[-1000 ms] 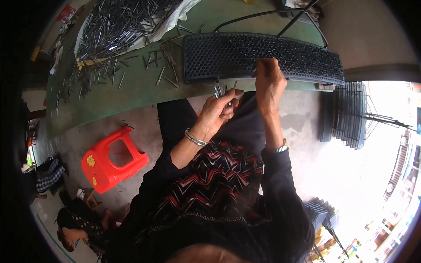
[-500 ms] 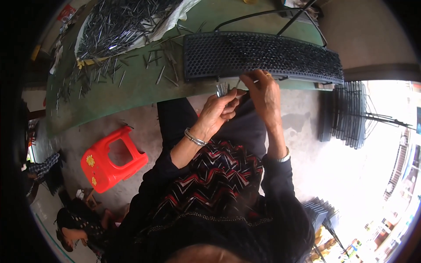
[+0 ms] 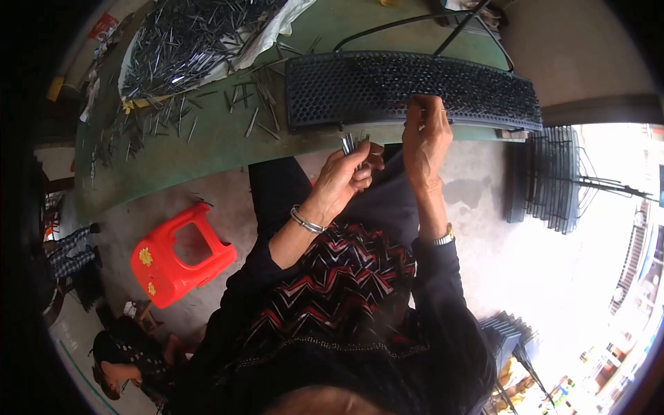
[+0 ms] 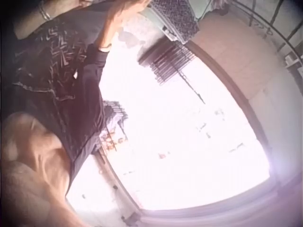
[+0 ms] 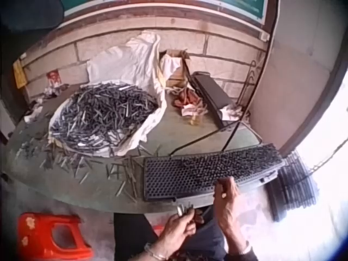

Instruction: The recorder is manually inserting small metal pins into a perforated metal grate at a workbench.

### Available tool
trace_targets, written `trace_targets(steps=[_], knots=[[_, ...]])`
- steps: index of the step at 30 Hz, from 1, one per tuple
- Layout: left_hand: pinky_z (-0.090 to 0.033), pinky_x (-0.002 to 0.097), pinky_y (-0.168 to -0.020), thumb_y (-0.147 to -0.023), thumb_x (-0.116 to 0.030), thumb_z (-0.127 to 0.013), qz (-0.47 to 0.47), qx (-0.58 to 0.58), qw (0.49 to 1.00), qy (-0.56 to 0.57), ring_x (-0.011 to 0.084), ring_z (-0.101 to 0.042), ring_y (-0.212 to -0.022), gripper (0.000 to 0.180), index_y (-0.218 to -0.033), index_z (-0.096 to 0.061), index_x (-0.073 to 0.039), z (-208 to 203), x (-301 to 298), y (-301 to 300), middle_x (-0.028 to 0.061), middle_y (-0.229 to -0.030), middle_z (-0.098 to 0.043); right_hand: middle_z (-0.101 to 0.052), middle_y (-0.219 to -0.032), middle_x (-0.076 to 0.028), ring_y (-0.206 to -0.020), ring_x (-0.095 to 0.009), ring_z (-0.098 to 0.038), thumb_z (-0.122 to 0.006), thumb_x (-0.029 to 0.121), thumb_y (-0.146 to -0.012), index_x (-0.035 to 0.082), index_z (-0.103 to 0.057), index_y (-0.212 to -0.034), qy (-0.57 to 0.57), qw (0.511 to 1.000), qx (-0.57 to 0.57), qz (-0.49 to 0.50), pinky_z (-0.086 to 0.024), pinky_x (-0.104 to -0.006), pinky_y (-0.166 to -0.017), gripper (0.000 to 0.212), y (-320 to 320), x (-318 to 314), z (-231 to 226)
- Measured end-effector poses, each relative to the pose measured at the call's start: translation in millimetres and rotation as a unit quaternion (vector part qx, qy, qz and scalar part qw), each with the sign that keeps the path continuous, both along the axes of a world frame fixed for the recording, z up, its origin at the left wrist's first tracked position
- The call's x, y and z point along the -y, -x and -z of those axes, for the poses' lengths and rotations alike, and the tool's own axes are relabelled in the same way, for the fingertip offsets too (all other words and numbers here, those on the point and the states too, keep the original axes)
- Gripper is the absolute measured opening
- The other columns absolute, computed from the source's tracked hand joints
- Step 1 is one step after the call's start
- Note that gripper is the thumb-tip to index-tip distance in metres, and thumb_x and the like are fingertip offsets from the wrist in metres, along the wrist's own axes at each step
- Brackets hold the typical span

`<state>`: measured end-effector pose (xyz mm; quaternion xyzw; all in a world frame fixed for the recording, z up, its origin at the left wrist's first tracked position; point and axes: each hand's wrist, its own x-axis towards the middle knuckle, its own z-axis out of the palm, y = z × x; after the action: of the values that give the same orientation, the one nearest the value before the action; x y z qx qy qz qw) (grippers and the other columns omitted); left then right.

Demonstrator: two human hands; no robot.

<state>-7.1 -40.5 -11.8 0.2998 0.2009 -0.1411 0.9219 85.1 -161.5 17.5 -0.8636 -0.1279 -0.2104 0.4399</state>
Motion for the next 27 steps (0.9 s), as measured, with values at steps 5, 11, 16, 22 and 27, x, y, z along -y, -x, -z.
trace_targets(steps=[5,11,16,22,27], knots=[[-0.028,0.0172,-0.048,-0.094,-0.024,-0.056,0.010,0.014,1.000,-0.011,0.0023,-0.034,-0.056,0.030,-0.105,-0.060,0.003,-2.2,-3.1,0.9,0.0097,-0.083,-0.061,-0.063,-0.076,-0.006,-0.062,-0.013,-0.055,-0.058,0.004,-0.087,0.004,-0.059,-0.091,0.035,0.999,0.013,-0.003,-0.045,-0.0261,-0.059,0.005,1.7,-1.2,-2.4],[-0.029,0.0171,-0.048,-0.094,-0.023,-0.056,0.009,0.025,1.000,-0.009,0.0024,-0.034,-0.057,0.030,-0.108,-0.060,0.003,-1.4,-1.9,2.9,0.0117,-0.087,-0.064,-0.063,-0.077,-0.007,-0.065,-0.014,-0.058,-0.058,0.005,-0.087,0.005,-0.060,-0.090,0.031,0.999,-0.007,-0.027,-0.046,-0.0284,-0.059,0.004,6.9,1.2,2.9],[-0.030,0.0170,-0.049,-0.095,-0.022,-0.055,0.011,0.023,1.000,-0.012,0.0022,-0.034,-0.058,0.030,-0.109,-0.060,0.004,-5.9,-3.9,5.5,0.0130,-0.090,-0.065,-0.058,-0.084,-0.007,-0.065,-0.018,-0.057,-0.061,0.012,-0.086,0.007,-0.062,-0.091,0.136,0.990,-0.020,-0.009,-0.046,-0.0311,-0.060,0.007,3.5,-4.5,4.4],[-0.026,0.0172,-0.044,-0.094,-0.025,-0.056,0.003,0.030,0.999,-0.016,0.0020,-0.033,-0.054,0.024,-0.097,-0.060,-0.002,-9.4,0.1,4.0,0.0124,-0.087,-0.067,-0.058,-0.087,-0.010,-0.065,-0.020,-0.055,-0.066,0.019,-0.084,0.005,-0.064,-0.091,0.113,0.988,-0.099,-0.020,-0.045,-0.0339,-0.060,0.016,7.5,1.0,7.0],[-0.027,0.0172,-0.044,-0.094,-0.023,-0.057,-0.006,0.025,0.999,-0.026,0.0025,-0.035,-0.055,0.021,-0.093,-0.060,-0.003,-2.2,0.8,7.9,0.0122,-0.086,-0.068,-0.057,-0.080,-0.007,-0.069,-0.018,-0.060,-0.063,0.012,-0.083,0.000,-0.062,-0.086,0.013,0.934,-0.277,-0.224,-0.048,-0.0297,-0.064,0.012,30.3,13.5,-12.7]])
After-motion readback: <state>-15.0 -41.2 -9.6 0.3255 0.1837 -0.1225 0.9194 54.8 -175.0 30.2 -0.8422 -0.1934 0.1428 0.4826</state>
